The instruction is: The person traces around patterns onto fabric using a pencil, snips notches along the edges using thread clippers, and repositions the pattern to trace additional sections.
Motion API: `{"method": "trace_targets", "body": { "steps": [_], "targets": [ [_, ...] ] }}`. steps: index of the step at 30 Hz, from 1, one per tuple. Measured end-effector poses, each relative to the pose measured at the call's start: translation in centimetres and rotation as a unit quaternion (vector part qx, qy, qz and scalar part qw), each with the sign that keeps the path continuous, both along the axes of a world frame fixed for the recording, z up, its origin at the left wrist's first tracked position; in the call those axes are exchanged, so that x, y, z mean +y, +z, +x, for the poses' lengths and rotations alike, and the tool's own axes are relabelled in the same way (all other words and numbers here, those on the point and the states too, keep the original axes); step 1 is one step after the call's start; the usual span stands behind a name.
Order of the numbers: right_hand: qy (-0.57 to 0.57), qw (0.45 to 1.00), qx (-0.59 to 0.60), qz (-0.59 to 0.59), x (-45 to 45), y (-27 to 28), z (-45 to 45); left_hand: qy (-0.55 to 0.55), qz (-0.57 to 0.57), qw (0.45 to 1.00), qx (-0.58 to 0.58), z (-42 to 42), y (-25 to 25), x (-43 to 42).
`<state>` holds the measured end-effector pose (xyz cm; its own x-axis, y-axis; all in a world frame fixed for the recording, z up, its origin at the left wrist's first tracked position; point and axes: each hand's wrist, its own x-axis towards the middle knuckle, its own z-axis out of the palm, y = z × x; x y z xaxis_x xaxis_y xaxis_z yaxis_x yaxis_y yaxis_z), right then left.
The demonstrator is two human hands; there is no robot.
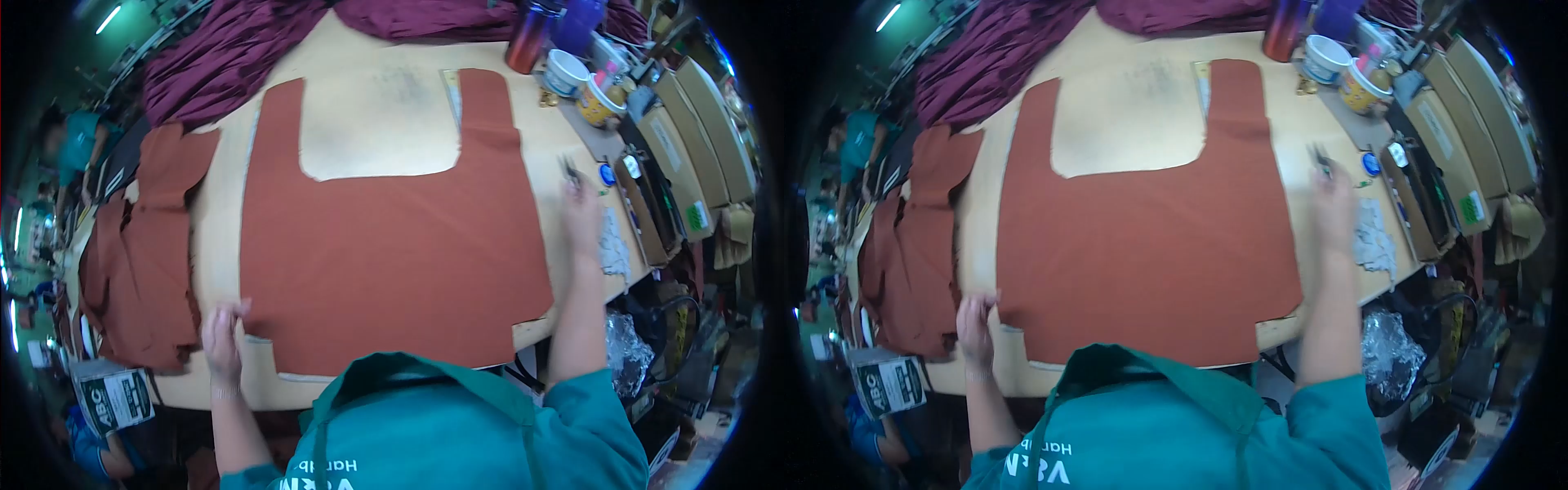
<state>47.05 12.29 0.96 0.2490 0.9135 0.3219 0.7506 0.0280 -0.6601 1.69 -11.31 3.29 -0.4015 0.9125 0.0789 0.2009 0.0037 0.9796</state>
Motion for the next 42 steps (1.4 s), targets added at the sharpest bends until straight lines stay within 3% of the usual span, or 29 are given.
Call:
{"method": "trace_targets", "body": {
  "steps": [1, 2, 3, 4, 6, 7, 9, 12, 13, 14, 15, 16, 18, 20, 23, 28, 31, 35, 38, 41, 42],
  "targets": [
    [0.007, 1.000, 0.006, 0.020, 0.1, -1.4, 3.6, 0.001, -0.127, 0.978, 0.163, -2.3, 0.6, -5.1],
    [-0.026, 0.995, -0.098, 0.023, -0.9, -0.6, 5.3, 0.034, -0.163, 0.957, 0.237, -1.5, 1.0, -8.8],
    [-0.043, 0.978, -0.200, -0.051, -1.3, -0.1, 7.6, 0.015, -0.215, 0.932, 0.292, -1.4, 1.1, -12.5],
    [-0.065, 0.962, -0.250, -0.085, -1.5, -0.9, 9.9, -0.008, -0.218, 0.927, 0.305, -0.9, 0.7, -15.3],
    [-0.101, 0.933, -0.329, -0.103, -2.0, -2.0, 12.1, -0.055, -0.363, 0.874, 0.319, -1.3, -2.5, -22.3],
    [-0.116, 0.924, -0.354, -0.091, -2.4, -2.3, 12.3, -0.050, -0.482, 0.852, 0.200, -1.6, -4.9, -25.8],
    [-0.133, 0.916, -0.377, -0.032, -2.7, -2.2, 11.5, -0.197, -0.515, 0.774, 0.309, -2.3, -6.8, -29.7],
    [-0.123, 0.911, -0.383, 0.093, -4.5, -0.2, 8.4, -0.026, -0.373, 0.861, 0.344, 0.0, -1.0, -22.4],
    [-0.071, 0.930, -0.350, 0.088, -4.9, 0.1, 7.9, -0.030, -0.196, 0.885, 0.422, 0.6, 1.3, -18.8],
    [-0.019, 0.945, -0.317, 0.082, -5.2, 0.0, 7.4, 0.018, -0.252, 0.918, 0.305, 1.5, 3.9, -15.9],
    [0.031, 0.956, -0.281, 0.076, -5.7, -0.1, 6.6, 0.043, -0.187, 0.944, 0.268, 1.5, 4.1, -13.9],
    [0.040, 0.964, -0.261, 0.043, -6.7, -0.1, 4.9, 0.031, -0.065, 0.947, 0.312, 0.8, 3.2, -11.5],
    [0.036, 0.974, -0.224, -0.017, -8.8, -0.7, 1.7, 0.063, 0.009, 0.926, 0.372, -0.8, 0.9, -6.3],
    [0.021, 0.980, -0.195, -0.046, -9.6, -1.9, 0.4, 0.162, -0.082, 0.923, 0.339, -1.5, -2.2, -2.2],
    [0.018, 0.988, -0.149, -0.038, -10.0, -2.3, -0.7, 0.143, -0.139, 0.905, 0.375, -1.5, -4.2, 0.3],
    [0.019, 0.994, -0.094, -0.051, -10.3, -2.2, -1.5, 0.163, -0.098, 0.947, 0.258, -2.6, -4.8, 0.2],
    [0.037, 0.994, -0.103, -0.027, -10.2, -2.7, -2.3, 0.141, -0.077, 0.935, 0.316, -2.9, -5.3, -1.3],
    [0.037, 0.993, -0.108, -0.036, -11.3, -2.3, -2.6, 0.084, -0.202, 0.924, 0.313, -2.6, -3.0, -5.5],
    [0.052, 0.986, -0.149, -0.044, -11.5, -1.2, -2.9, 0.128, -0.152, 0.900, 0.387, -2.0, -2.6, -6.1],
    [0.081, 0.973, -0.213, -0.022, -9.3, 0.3, -5.2, 0.110, -0.053, 0.831, 0.543, -0.3, -2.7, -3.2],
    [0.107, 0.973, -0.203, -0.023, -8.0, 0.7, -6.5, 0.070, -0.048, 0.840, 0.536, 0.5, -2.7, -1.9]
  ]
}}
